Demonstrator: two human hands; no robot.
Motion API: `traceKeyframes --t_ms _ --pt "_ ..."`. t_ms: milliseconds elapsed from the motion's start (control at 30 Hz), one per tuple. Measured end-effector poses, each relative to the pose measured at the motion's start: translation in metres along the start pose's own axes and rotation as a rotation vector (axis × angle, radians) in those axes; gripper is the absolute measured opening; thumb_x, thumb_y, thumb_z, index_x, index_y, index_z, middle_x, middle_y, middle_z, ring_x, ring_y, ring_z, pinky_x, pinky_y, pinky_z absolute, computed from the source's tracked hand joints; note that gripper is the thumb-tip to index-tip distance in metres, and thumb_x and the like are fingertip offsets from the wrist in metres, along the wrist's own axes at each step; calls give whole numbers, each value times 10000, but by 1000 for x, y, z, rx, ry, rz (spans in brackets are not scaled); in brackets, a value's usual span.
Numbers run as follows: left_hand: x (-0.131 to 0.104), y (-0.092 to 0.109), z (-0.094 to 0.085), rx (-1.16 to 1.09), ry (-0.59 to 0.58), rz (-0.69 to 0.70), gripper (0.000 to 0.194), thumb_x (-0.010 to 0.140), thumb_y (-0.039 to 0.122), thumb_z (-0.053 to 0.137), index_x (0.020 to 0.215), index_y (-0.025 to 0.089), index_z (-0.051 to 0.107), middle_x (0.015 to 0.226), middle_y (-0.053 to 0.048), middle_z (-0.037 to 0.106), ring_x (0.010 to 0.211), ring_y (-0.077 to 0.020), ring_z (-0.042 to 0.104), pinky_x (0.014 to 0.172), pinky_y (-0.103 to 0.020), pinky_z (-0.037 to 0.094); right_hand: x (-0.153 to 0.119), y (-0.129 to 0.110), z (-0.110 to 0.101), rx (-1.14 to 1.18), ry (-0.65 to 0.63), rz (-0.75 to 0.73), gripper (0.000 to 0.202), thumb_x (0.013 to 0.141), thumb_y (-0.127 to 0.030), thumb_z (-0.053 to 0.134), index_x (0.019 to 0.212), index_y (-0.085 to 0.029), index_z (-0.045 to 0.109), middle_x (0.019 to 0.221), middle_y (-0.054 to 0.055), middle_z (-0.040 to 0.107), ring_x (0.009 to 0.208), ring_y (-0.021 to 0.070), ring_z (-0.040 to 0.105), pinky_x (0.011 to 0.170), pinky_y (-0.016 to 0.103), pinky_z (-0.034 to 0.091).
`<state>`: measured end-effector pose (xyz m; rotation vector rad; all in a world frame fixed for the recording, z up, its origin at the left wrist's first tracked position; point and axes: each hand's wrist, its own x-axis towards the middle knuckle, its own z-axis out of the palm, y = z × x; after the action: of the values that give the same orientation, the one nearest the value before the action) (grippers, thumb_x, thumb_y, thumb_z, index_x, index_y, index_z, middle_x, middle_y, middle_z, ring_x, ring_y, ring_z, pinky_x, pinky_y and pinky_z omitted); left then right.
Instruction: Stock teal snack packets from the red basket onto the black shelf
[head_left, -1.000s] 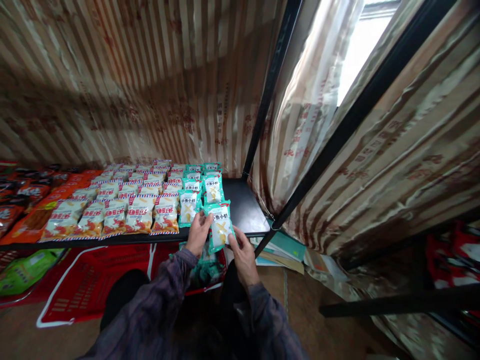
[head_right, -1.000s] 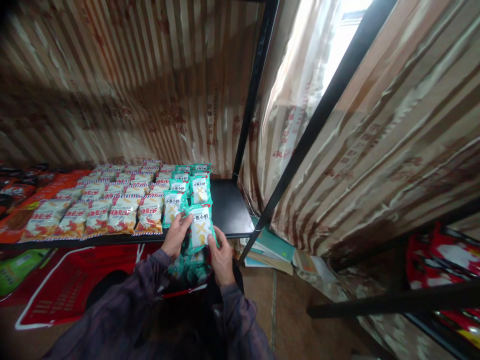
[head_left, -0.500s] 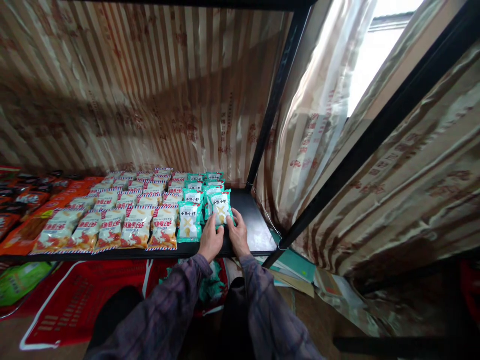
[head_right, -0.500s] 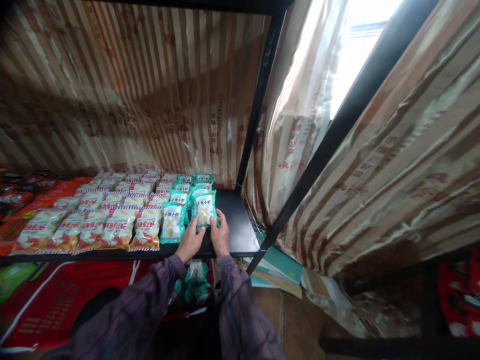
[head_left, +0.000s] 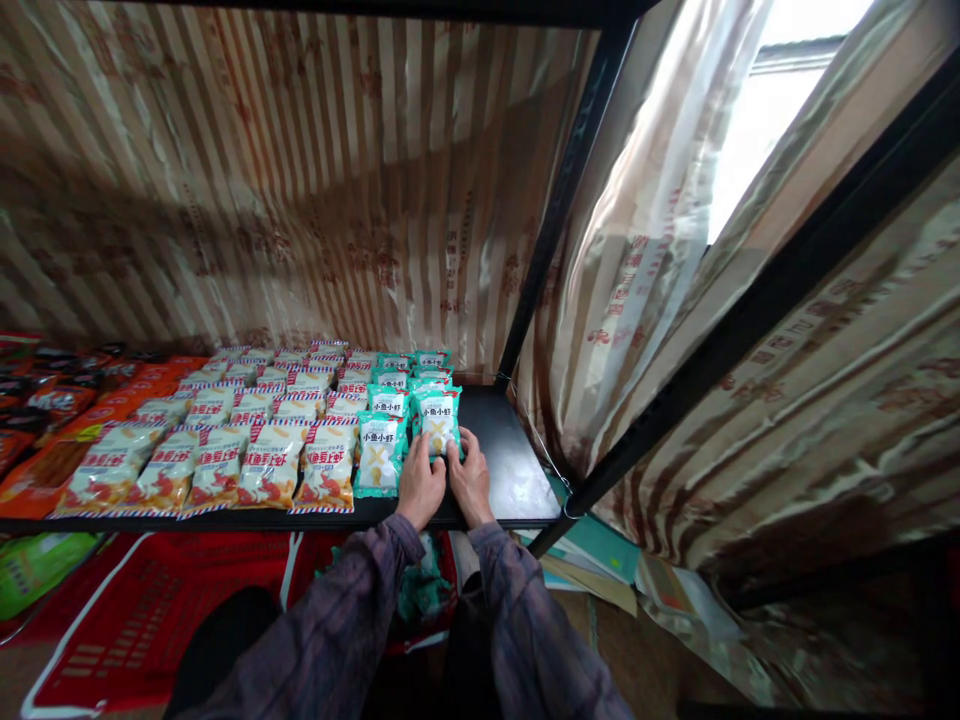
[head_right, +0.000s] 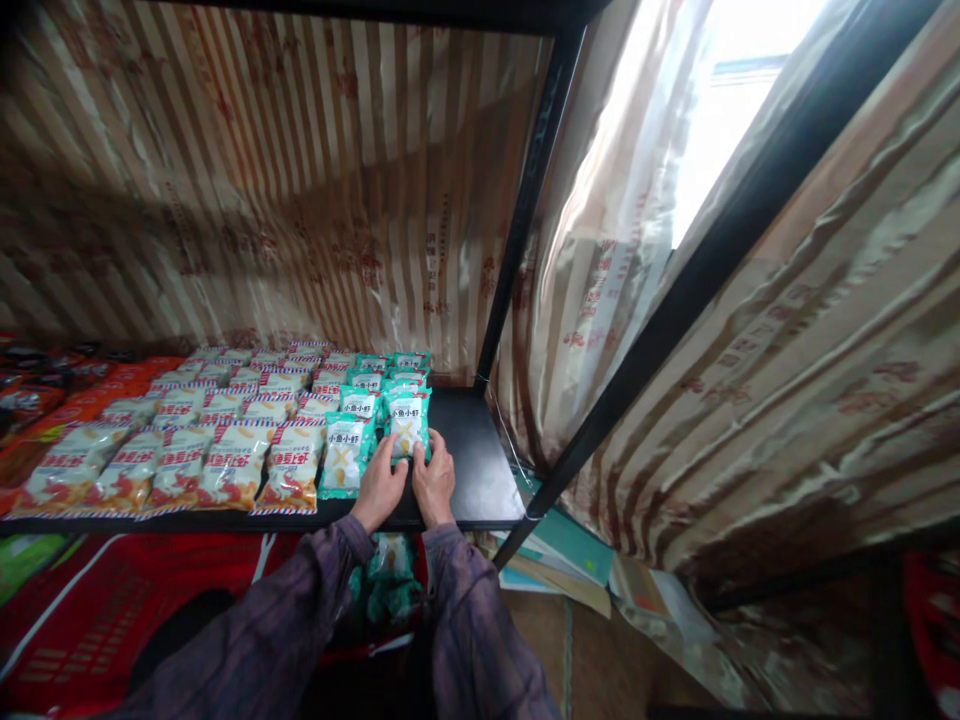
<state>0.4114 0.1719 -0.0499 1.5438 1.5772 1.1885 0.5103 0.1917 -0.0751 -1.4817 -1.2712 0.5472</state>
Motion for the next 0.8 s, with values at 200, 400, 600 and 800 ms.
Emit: traceKeyframes --t_ms 200,400,600,800 --pt "-8 0 2 188 -22 47 593 790 200 433 1357 32 376 1451 -201 342 1370 -257 278 1130 -372 226 1 12 4 -113 -7 -101 466 841 -413 438 1236 -182 526 1097 109 645 1000 233 580 890 388 428" --pt "-12 4 1 270 -4 42 597 791 183 436 1361 20 359 1476 -214 282 1381 -267 249 1133 -370 227 1 19 5 -167 -9 -198 449 851 -375 442 1249 -187 533 1063 107 655 957 233 590 884 402 445" --pt "-16 2 3 294 10 34 611 782 160 438 1364 1 342 1465 -229 296 1376 -276 258 1128 -377 237 3 17 5 -101 -3 -230 495 845 -336 459 1317 -187 471 1158 115 614 1045 231 565 927 410 434" --pt "-16 3 1 324 -23 21 615 781 156 427 1357 -40 336 1457 -266 284 1374 -297 255 1125 -398 238 3 11 5 -72 -23 -269 425 836 -330 472 1232 -207 562 1152 102 620 1043 232 559 936 408 430"
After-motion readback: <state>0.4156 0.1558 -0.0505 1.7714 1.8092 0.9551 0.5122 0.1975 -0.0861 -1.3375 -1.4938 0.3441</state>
